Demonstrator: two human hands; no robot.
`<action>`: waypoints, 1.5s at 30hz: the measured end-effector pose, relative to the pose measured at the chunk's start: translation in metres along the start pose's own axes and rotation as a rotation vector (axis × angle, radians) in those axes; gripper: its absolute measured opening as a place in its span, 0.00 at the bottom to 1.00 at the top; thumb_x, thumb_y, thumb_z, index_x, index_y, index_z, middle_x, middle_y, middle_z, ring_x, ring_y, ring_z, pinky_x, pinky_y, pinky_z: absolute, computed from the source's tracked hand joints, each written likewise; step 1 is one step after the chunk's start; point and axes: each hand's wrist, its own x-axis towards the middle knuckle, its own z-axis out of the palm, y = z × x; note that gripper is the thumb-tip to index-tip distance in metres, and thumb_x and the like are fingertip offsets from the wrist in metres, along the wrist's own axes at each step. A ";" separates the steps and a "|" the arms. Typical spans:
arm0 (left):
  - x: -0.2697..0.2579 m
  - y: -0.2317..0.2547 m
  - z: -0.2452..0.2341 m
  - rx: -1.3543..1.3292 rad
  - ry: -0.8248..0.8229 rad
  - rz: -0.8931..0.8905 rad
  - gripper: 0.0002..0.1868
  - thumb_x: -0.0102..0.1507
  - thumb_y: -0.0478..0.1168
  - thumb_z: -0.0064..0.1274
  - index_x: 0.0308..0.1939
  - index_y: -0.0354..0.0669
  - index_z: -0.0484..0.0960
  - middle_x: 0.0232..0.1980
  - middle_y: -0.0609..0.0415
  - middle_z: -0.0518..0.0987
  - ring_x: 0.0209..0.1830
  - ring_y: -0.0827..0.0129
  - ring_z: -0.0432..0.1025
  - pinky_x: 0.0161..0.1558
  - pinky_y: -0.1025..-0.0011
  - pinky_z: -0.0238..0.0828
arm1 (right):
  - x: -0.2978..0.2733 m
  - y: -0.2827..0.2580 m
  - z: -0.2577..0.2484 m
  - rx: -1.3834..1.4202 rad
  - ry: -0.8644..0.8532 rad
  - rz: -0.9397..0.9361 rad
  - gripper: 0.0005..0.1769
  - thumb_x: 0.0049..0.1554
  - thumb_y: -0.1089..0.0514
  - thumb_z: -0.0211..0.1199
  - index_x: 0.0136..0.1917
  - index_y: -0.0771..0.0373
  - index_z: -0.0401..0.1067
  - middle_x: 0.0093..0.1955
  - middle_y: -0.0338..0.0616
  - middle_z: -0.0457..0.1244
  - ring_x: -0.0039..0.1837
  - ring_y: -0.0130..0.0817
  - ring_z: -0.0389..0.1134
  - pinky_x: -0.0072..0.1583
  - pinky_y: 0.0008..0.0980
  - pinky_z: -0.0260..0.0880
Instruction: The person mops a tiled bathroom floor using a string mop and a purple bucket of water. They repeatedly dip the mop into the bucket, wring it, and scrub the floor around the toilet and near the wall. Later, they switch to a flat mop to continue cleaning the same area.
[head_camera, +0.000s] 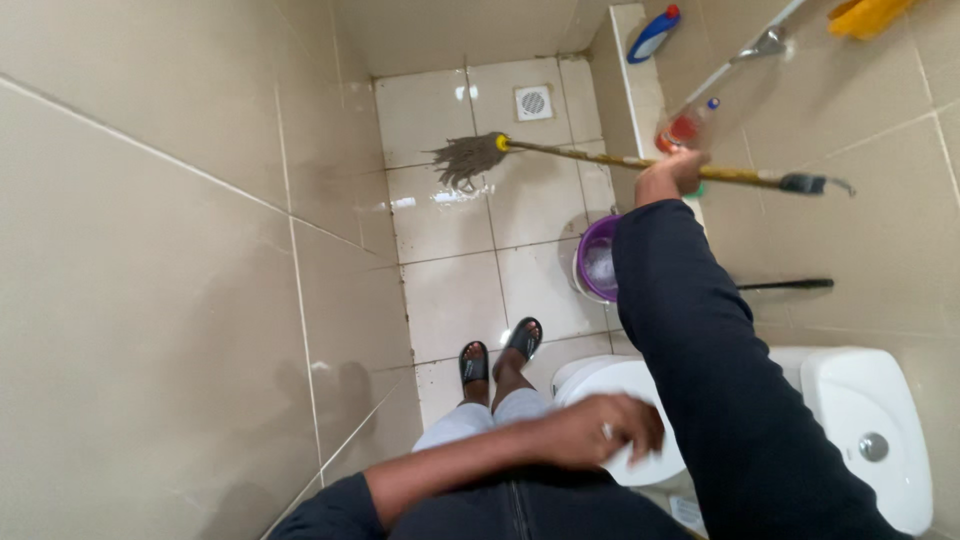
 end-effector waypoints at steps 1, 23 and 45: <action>0.004 0.001 0.001 0.038 0.020 -0.052 0.19 0.71 0.51 0.48 0.55 0.40 0.79 0.59 0.40 0.80 0.66 0.53 0.73 0.70 0.56 0.68 | -0.001 -0.001 0.004 -0.101 -0.081 -0.119 0.25 0.55 0.48 0.56 0.28 0.72 0.73 0.33 0.47 0.71 0.38 0.37 0.73 0.46 0.40 0.73; 0.023 0.088 -0.024 -0.857 -0.379 -0.081 0.08 0.74 0.35 0.59 0.47 0.29 0.83 0.47 0.49 0.82 0.46 0.70 0.81 0.53 0.72 0.78 | -0.121 -0.021 -0.033 -0.556 -1.156 -0.918 0.18 0.70 0.57 0.56 0.38 0.63 0.70 0.39 0.40 0.67 0.43 0.28 0.70 0.49 0.33 0.73; 0.218 -0.293 -0.168 0.392 1.471 -0.233 0.11 0.71 0.48 0.47 0.45 0.45 0.77 0.34 0.52 0.82 0.32 0.66 0.78 0.38 0.69 0.74 | -0.243 -0.166 -0.121 -0.910 -1.682 -0.790 0.20 0.60 0.65 0.61 0.29 0.66 0.61 0.28 0.44 0.56 0.34 0.34 0.58 0.43 0.35 0.63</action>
